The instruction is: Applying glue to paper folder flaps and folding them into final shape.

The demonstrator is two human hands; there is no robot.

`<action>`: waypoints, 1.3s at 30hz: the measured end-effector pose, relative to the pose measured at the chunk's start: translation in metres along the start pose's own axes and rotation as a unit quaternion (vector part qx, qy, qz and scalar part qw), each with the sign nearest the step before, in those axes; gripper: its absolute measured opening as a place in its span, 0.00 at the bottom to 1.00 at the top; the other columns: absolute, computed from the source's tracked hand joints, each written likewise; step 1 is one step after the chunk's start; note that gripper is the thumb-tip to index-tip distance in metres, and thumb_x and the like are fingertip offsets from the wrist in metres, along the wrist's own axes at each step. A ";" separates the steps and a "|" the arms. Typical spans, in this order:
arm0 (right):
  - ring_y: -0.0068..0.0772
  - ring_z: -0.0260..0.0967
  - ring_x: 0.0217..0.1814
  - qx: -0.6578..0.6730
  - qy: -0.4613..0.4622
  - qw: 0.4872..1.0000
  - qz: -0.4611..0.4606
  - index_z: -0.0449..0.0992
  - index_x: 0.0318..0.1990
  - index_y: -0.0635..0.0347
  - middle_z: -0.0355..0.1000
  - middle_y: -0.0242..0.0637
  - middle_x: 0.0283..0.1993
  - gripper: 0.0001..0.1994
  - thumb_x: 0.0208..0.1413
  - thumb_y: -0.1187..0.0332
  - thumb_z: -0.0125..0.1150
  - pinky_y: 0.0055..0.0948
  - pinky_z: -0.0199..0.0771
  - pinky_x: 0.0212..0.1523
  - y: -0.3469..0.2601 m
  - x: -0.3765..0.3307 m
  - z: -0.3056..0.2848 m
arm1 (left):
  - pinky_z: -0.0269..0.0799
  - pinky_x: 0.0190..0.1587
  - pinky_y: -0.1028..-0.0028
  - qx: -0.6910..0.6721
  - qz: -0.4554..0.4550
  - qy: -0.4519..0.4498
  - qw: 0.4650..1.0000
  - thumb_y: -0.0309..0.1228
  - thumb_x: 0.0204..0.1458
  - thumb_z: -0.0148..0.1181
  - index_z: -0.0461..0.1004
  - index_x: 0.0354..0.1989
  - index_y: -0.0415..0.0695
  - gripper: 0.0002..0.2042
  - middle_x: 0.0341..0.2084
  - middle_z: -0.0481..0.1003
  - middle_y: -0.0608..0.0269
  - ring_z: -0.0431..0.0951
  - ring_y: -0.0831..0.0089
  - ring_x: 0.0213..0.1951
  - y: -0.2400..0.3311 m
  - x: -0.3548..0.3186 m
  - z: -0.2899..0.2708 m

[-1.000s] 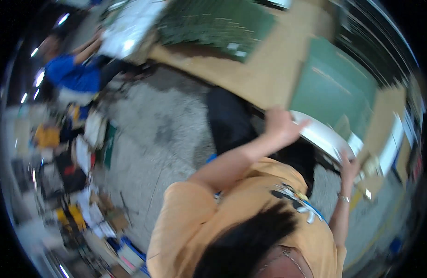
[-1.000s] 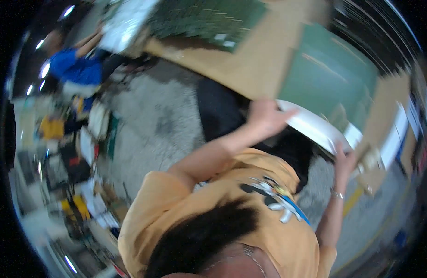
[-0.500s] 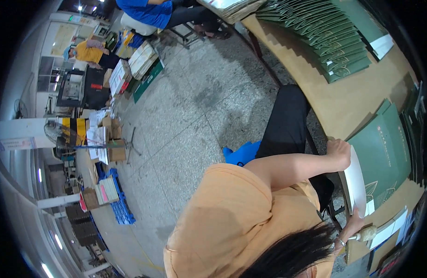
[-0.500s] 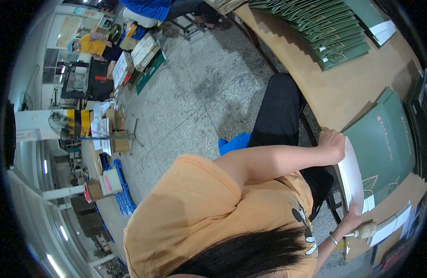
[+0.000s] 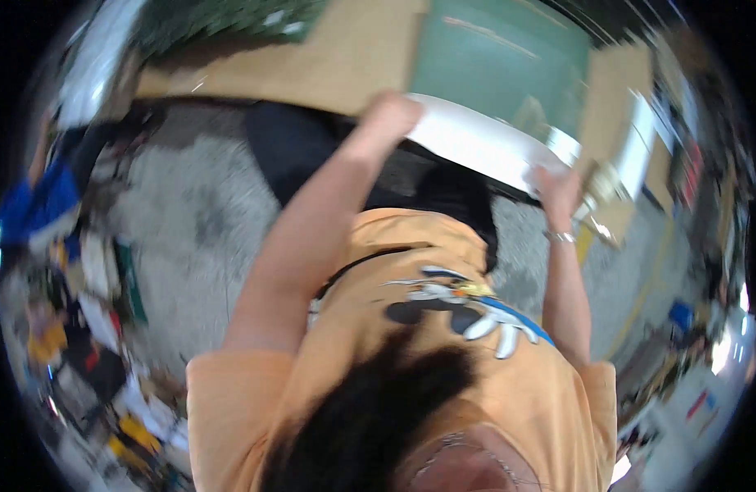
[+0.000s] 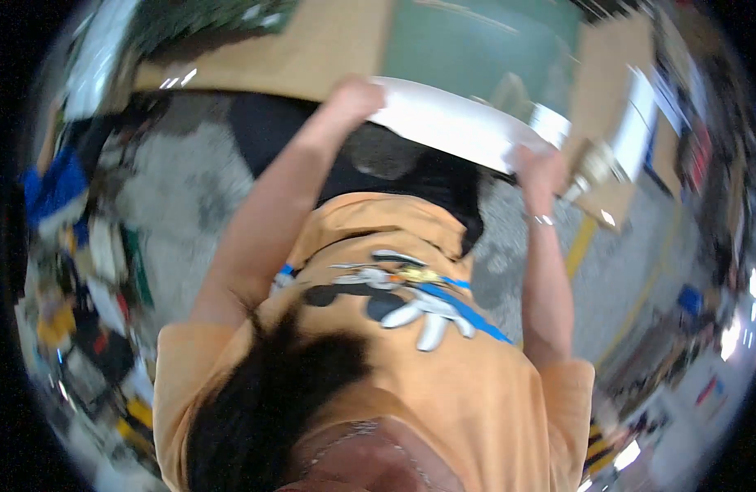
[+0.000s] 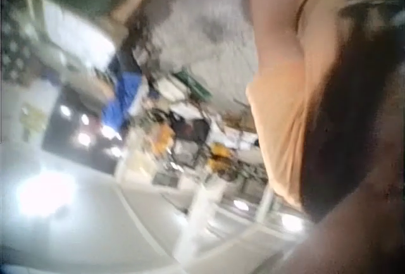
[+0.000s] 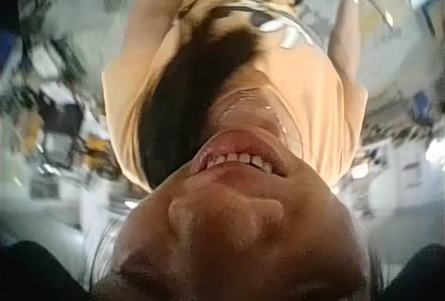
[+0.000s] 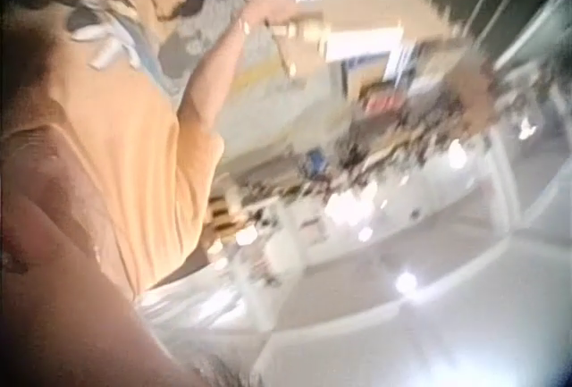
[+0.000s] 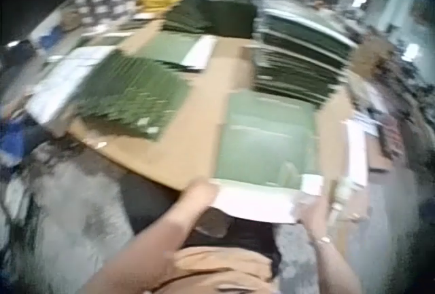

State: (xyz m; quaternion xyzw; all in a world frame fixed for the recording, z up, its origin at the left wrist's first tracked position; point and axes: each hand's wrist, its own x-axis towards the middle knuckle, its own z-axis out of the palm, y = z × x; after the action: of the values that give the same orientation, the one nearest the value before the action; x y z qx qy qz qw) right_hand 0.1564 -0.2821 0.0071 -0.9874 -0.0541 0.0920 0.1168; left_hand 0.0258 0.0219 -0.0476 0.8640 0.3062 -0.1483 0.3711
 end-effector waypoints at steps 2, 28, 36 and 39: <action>0.50 0.78 0.37 0.020 0.012 1.000 0.014 0.80 0.36 0.68 0.78 0.53 0.33 0.20 0.41 0.58 0.69 0.43 0.77 0.39 0.005 -0.009 -0.009 | 0.73 0.48 0.58 -0.026 -0.108 0.024 0.993 0.35 0.46 0.56 0.80 0.39 0.36 0.16 0.38 0.78 0.40 0.79 0.48 0.44 0.057 -0.035 -0.027; 0.52 0.77 0.36 -0.022 -0.008 0.999 -0.021 0.80 0.28 0.63 0.77 0.51 0.32 0.10 0.46 0.63 0.62 0.45 0.78 0.38 -0.014 -0.005 0.006 | 0.74 0.47 0.54 0.159 -0.030 0.058 0.985 0.33 0.47 0.61 0.80 0.37 0.34 0.14 0.38 0.78 0.41 0.78 0.45 0.43 0.041 -0.045 -0.027; 0.55 0.77 0.39 -0.021 -0.107 0.994 -0.014 0.78 0.34 0.72 0.76 0.59 0.34 0.22 0.43 0.57 0.70 0.45 0.76 0.41 -0.001 0.005 -0.022 | 0.74 0.44 0.55 -0.182 -0.075 -0.116 0.974 0.30 0.45 0.56 0.79 0.36 0.33 0.14 0.36 0.78 0.38 0.78 0.44 0.41 0.033 -0.047 -0.050; 0.57 0.76 0.41 0.005 -0.133 0.990 -0.050 0.78 0.36 0.74 0.76 0.60 0.36 0.22 0.43 0.59 0.69 0.44 0.76 0.43 0.004 0.011 -0.012 | 0.74 0.44 0.56 -0.135 -0.056 -0.112 0.983 0.31 0.46 0.55 0.79 0.36 0.32 0.15 0.35 0.78 0.39 0.79 0.44 0.40 0.028 -0.057 -0.053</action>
State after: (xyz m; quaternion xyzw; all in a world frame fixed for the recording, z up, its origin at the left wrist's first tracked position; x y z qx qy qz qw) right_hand 0.1703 -0.2876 0.0159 -0.9619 -0.1176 0.2166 0.1181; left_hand 0.0012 0.0223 0.0316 0.7656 0.3277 -0.2221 0.5070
